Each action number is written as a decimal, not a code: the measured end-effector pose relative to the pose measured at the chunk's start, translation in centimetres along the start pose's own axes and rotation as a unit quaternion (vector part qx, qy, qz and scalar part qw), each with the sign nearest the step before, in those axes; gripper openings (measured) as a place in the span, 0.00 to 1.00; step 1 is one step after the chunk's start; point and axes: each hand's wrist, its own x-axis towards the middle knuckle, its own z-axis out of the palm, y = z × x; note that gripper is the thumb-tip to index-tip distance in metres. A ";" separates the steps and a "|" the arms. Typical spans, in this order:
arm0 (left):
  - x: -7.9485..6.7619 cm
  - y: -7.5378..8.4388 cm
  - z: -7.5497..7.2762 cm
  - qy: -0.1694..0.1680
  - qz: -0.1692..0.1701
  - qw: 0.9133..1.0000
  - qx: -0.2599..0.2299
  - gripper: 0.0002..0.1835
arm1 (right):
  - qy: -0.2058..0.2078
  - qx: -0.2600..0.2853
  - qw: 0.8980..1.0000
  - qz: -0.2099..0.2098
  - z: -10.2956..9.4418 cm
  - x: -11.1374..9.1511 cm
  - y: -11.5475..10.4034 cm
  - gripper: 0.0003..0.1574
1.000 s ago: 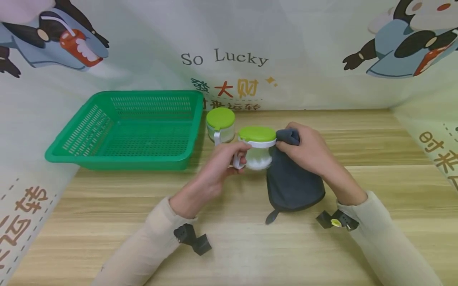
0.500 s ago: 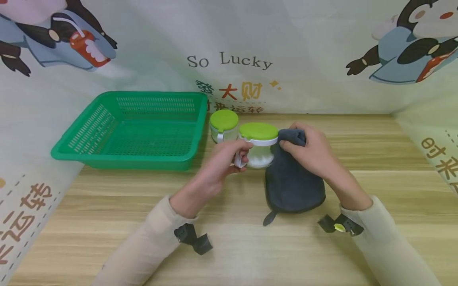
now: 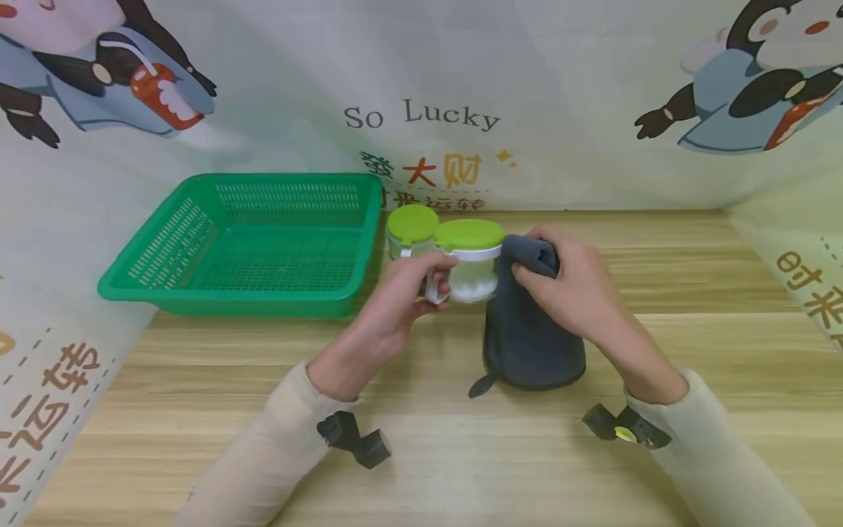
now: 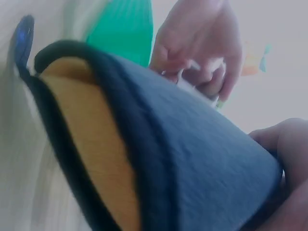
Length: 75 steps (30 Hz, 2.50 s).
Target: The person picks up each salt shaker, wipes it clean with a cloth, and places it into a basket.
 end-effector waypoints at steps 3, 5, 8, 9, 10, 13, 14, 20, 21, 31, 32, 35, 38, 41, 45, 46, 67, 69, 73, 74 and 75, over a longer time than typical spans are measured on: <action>-0.2 -0.1 0.2 -0.012 0.002 1.000 0.007 0.14 | 0.010 0.007 1.000 0.013 -0.1 0.3 0.8 0.21; -0.3 -0.2 0.3 -0.019 0.004 1.000 0.007 0.16 | 0.014 0.008 1.000 0.013 -0.1 0.4 1.2 0.21; -0.4 -0.3 0.2 -0.024 0.007 1.000 0.001 0.17 | 0.019 0.004 1.000 -0.003 -0.2 0.0 0.8 0.21; -0.4 -0.2 0.1 -0.022 0.009 1.000 -0.002 0.17 | 0.021 0.003 1.000 -0.011 -0.2 -0.2 0.5 0.20; -0.4 -0.2 0.1 -0.021 0.013 1.000 -0.005 0.17 | 0.023 0.003 1.000 -0.020 -0.2 -0.4 0.1 0.20; -0.4 0.1 0.0 -0.016 0.024 1.000 -0.009 0.16 | 0.024 0.007 0.999 -0.034 -0.3 -0.9 -0.8 0.19; -0.4 0.2 0.0 -0.014 0.028 0.999 -0.009 0.16 | 0.025 0.012 0.999 -0.036 -0.3 -0.9 -0.9 0.18; -0.8 0.2 0.3 -0.015 0.041 0.999 0.006 0.17 | 0.039 0.037 0.998 -0.025 -0.5 -0.4 -0.4 0.15; -0.9 0.1 0.4 -0.015 0.041 0.999 0.006 0.17 | 0.043 0.034 0.998 -0.027 -0.4 -0.5 -0.4 0.15; -1.4 0.0 0.5 0.005 0.071 0.997 0.006 0.16 | 0.020 0.034 0.996 -0.084 0.8 -1.6 -2.0 0.12; -1.4 0.0 0.6 0.004 0.075 0.997 0.009 0.16 | 0.015 0.040 0.996 -0.082 0.9 -1.6 -2.1 0.12; -1.4 -0.1 0.8 0.007 0.079 0.997 0.018 0.18 | -0.005 0.048 0.996 -0.077 1.0 -1.7 -2.1 0.12; -1.5 -0.1 1.1 0.013 0.081 0.996 0.026 0.18 | -0.024 0.049 0.995 -0.077 1.2 -1.7 -2.2 0.12; -1.6 0.0 1.3 0.018 0.084 0.996 0.028 0.19 | -0.036 0.069 0.994 -0.074 1.1 -1.6 -2.1 0.12; -1.9 0.3 1.5 0.020 0.090 0.995 0.024 0.18 | -0.013 0.095 0.994 -0.056 0.4 -0.9 -1.2 0.11; -2.0 0.4 1.4 0.021 0.092 0.995 0.023 0.18 | -0.002 0.097 0.994 -0.050 0.2 -0.7 -0.9 0.11; -2.5 0.8 1.2 0.008 0.096 0.995 0.011 0.16 | 0.062 0.058 0.995 -0.044 -1.0 -0.5 -0.5 0.12; -2.6 0.8 1.2 0.003 0.097 0.995 0.013 0.16 | 0.063 0.053 0.996 -0.039 -1.2 -0.2 -0.1 0.13; -2.6 0.9 1.1 0.008 0.095 0.995 0.006 0.17 | 0.063 0.039 0.996 -0.047 -1.2 -0.3 -0.4 0.14; -2.6 0.9 1.1 0.011 0.095 0.995 0.001 0.16 | 0.062 0.035 0.996 -0.052 -1.1 -0.5 -0.6 0.14; -2.5 1.0 1.0 0.015 0.096 0.995 -0.003 0.16 | 0.061 0.033 0.996 -0.059 -1.1 -0.7 -1.0 0.13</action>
